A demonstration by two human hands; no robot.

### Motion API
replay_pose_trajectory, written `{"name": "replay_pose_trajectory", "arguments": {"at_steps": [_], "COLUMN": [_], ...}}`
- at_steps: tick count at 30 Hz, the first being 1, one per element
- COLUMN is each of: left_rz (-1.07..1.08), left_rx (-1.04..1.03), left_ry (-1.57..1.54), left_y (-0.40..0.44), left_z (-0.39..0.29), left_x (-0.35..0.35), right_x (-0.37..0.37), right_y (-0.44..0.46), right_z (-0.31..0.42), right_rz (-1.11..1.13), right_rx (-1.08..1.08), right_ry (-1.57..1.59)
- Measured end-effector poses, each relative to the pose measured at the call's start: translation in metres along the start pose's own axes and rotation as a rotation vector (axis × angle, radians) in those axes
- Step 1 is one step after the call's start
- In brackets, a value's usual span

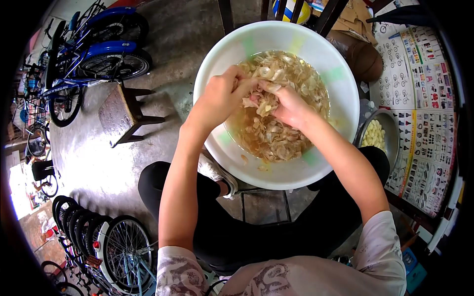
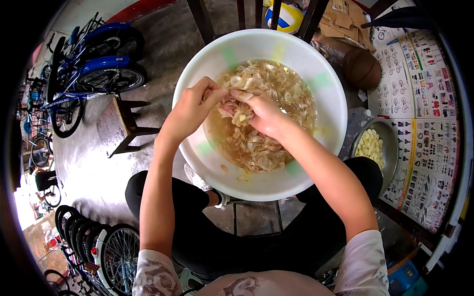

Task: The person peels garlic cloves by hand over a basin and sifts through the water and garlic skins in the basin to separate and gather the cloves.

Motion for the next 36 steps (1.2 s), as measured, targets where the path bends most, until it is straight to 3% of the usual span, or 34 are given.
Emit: {"name": "replay_pose_trajectory", "arguments": {"at_steps": [8,10,14,16,20,22,25,29,31,32,34,36], "left_rz": [0.016,-0.017,0.017,-0.062,-0.077,-0.072,-0.062,-0.048,-0.048,-0.05,-0.052,-0.055], "left_rx": [0.121,0.032,0.103,0.138,0.164,0.168,0.144,0.141,0.099,0.101,0.09,0.088], "left_ry": [-0.031,-0.018,-0.005,0.032,0.043,0.021,0.052,0.044,0.071,0.071,0.088,0.099], "left_y": [0.002,0.002,0.002,0.001,0.002,0.002,0.002,0.001,0.002,0.003,0.004,0.004], "left_z": [0.01,0.009,0.004,0.003,0.003,0.002,0.0,0.0,0.0,0.0,-0.001,0.0], "left_x": [0.011,0.012,0.015,0.016,0.016,0.015,0.015,0.015,0.014,0.015,0.014,0.014], "right_x": [0.02,0.018,0.018,0.028,0.017,0.015,0.015,0.019,0.017,0.016,0.005,0.01], "right_y": [0.002,-0.005,0.0,0.015,0.012,0.011,0.02,0.028,0.032,0.038,0.049,0.056], "right_z": [0.013,0.017,0.02,0.015,0.014,0.016,0.018,0.022,0.027,0.03,0.046,0.049], "right_rz": [0.172,0.214,0.231,0.053,-0.049,-0.246,-0.276,-0.178,-0.274,-0.273,-0.217,-0.138], "right_rx": [0.046,0.034,-0.055,0.029,0.118,0.141,0.228,0.178,0.334,0.332,0.535,0.464], "right_ry": [-0.13,-0.094,-0.078,-0.214,-0.28,-0.257,-0.352,-0.371,-0.678,-0.679,-1.27,-1.326]}}
Point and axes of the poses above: each hand's wrist, its own y-axis towards the middle knuckle, its own x-axis out of the back of the hand, z = x × y, the point moved 3 cm from there along y, towards the middle knuckle, and after that the axes turned 5 degrees about -z, right-handed, at the moved point
